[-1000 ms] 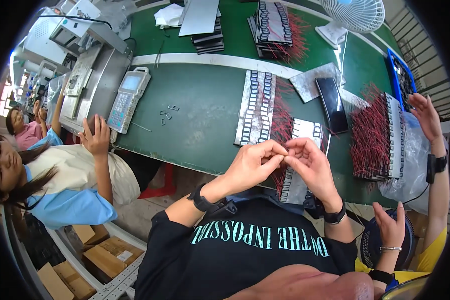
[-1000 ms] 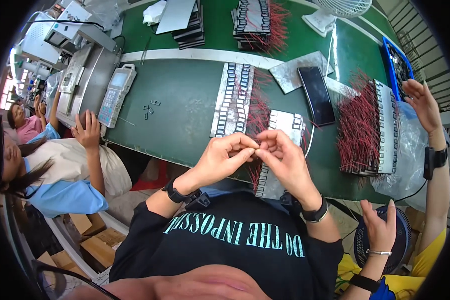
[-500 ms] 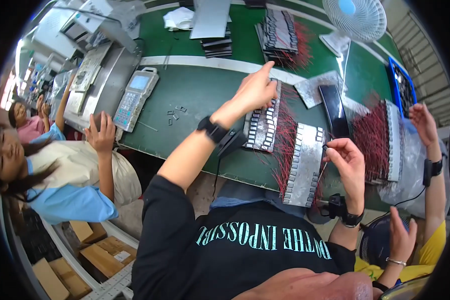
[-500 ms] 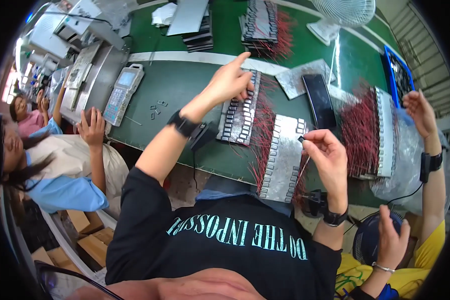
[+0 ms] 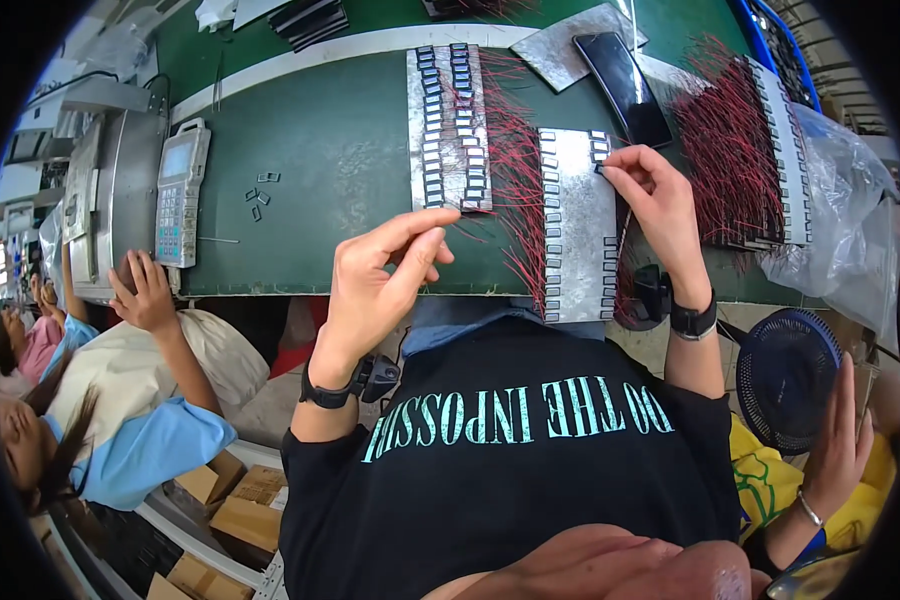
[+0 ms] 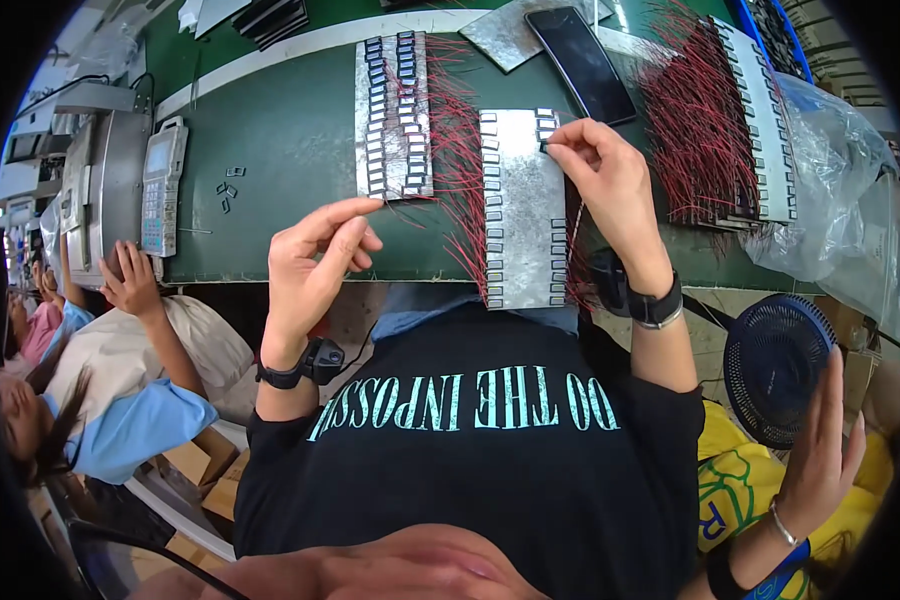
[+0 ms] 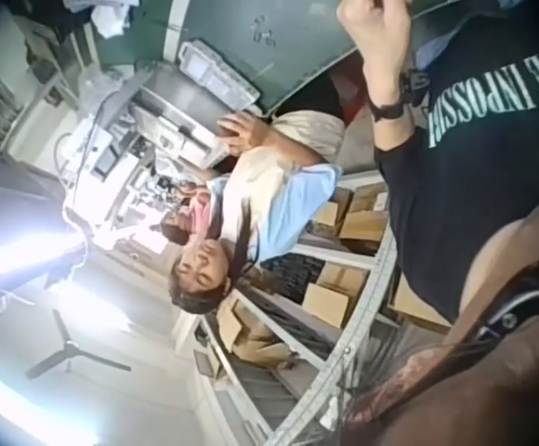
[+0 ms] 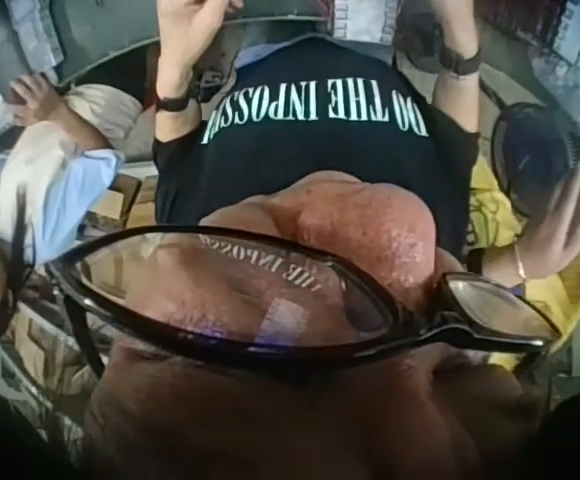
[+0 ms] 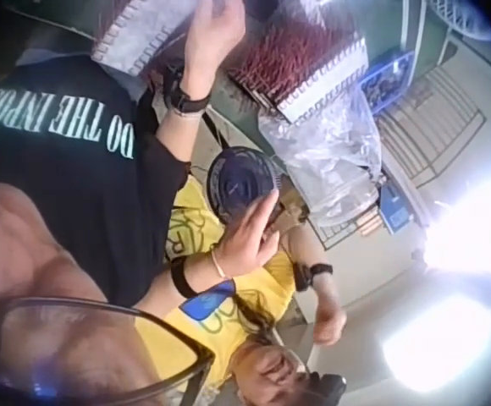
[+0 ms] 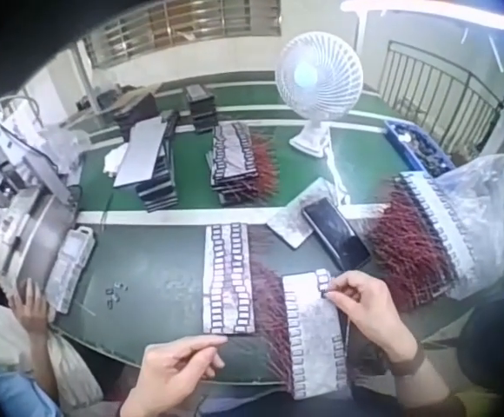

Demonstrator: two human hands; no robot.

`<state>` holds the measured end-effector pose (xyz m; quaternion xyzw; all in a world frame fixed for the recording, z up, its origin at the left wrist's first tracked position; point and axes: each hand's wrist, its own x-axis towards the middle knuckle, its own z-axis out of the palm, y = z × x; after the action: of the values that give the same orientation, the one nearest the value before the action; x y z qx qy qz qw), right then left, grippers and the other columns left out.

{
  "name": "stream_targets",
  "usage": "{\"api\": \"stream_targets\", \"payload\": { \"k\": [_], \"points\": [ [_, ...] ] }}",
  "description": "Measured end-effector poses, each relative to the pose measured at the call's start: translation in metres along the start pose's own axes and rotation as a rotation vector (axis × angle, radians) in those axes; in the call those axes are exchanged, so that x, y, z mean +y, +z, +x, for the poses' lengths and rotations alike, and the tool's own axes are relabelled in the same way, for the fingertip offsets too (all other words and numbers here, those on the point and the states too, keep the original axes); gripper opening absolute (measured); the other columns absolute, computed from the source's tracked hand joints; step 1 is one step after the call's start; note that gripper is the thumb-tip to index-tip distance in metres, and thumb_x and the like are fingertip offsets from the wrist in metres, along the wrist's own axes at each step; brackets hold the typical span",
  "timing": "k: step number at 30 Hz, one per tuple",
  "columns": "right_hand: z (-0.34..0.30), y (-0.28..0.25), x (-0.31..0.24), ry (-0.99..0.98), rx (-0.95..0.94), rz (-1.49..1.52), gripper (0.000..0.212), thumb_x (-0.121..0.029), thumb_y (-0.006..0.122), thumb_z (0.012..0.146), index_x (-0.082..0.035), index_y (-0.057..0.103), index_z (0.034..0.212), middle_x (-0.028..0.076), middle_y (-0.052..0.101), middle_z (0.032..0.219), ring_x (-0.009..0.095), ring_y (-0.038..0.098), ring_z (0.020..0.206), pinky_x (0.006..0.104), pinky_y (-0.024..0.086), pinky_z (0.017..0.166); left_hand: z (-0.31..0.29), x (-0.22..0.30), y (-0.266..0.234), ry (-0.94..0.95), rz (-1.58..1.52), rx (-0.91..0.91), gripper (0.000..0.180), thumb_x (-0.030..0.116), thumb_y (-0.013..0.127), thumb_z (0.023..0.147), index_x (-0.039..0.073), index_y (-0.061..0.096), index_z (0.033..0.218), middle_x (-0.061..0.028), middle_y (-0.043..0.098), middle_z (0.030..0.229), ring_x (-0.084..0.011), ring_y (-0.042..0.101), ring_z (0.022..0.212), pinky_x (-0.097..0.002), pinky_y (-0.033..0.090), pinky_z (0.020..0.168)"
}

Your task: The person picks up small metal components and attaches them one by one to the ends of red wires protruding from a metal plate. After filling the plate, the person sets it aside and pulls a new plate of wires forward to repeat the process.

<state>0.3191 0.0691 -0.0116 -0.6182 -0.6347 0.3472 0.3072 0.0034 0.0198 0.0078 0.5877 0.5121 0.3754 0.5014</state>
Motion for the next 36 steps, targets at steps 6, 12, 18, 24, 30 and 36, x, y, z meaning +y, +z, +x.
{"api": "stream_targets", "payload": {
  "k": [6,12,18,24,30,36],
  "points": [
    [-0.002,0.001,-0.001,-0.231,0.059,-0.152,0.013,-0.004,0.069,0.090,-0.001,0.068,0.102,0.003,0.064,0.096,0.009,0.057,0.076,0.0234,0.047,0.069,-0.009,0.005,0.005,0.034,0.014,-0.033,0.023,0.004,0.061,0.097,0.001,0.071,0.117,-0.0062,0.073,0.083,-0.0098,0.068,0.069,-0.0238,0.055,0.063],
    [0.001,0.015,-0.004,-0.423,0.085,-0.224,0.013,-0.001,0.067,0.090,0.001,0.068,0.104,0.008,0.065,0.102,0.018,0.062,0.092,0.0297,0.050,0.084,-0.036,-0.001,0.006,0.053,0.021,-0.028,0.020,0.005,0.063,0.095,0.001,0.072,0.112,-0.0098,0.074,0.085,-0.0168,0.071,0.071,-0.0285,0.056,0.064],
    [-0.082,-0.012,-0.042,-0.079,-0.072,-0.064,0.008,0.000,0.065,0.093,0.002,0.062,0.101,0.003,0.062,0.095,0.012,0.057,0.088,0.0243,0.046,0.083,-0.053,0.002,-0.078,0.308,0.646,0.338,0.013,0.007,0.065,0.090,0.004,0.072,0.099,-0.0152,0.072,0.093,-0.0345,0.069,0.079,-0.0399,0.057,0.070],
    [-0.097,0.001,-0.059,0.090,-0.248,-0.091,0.008,0.000,0.065,0.092,0.002,0.059,0.097,0.001,0.059,0.086,0.009,0.053,0.081,0.0234,0.045,0.077,-0.036,-0.041,-0.173,0.175,1.198,0.553,0.017,0.011,0.068,0.088,0.011,0.075,0.104,-0.0081,0.068,0.090,-0.0282,0.065,0.087,-0.0397,0.054,0.078],
    [-0.096,0.005,-0.063,0.025,-0.214,-0.172,0.009,0.001,0.065,0.092,0.002,0.059,0.098,0.003,0.059,0.084,0.010,0.054,0.079,0.0238,0.046,0.076,-0.008,-0.059,-0.186,0.269,1.283,0.414,0.014,0.010,0.071,0.084,0.010,0.074,0.098,-0.0031,0.066,0.094,-0.0249,0.061,0.092,-0.0366,0.054,0.079],
    [-0.100,0.006,-0.063,-0.022,-0.186,-0.207,0.009,0.001,0.065,0.092,0.002,0.061,0.101,0.005,0.061,0.089,0.012,0.056,0.083,0.0250,0.046,0.079,-0.012,-0.048,-0.163,0.301,1.239,0.410,0.009,0.009,0.072,0.083,0.009,0.072,0.092,-0.0031,0.066,0.092,-0.0247,0.062,0.089,-0.0363,0.054,0.077]
  ]
}}
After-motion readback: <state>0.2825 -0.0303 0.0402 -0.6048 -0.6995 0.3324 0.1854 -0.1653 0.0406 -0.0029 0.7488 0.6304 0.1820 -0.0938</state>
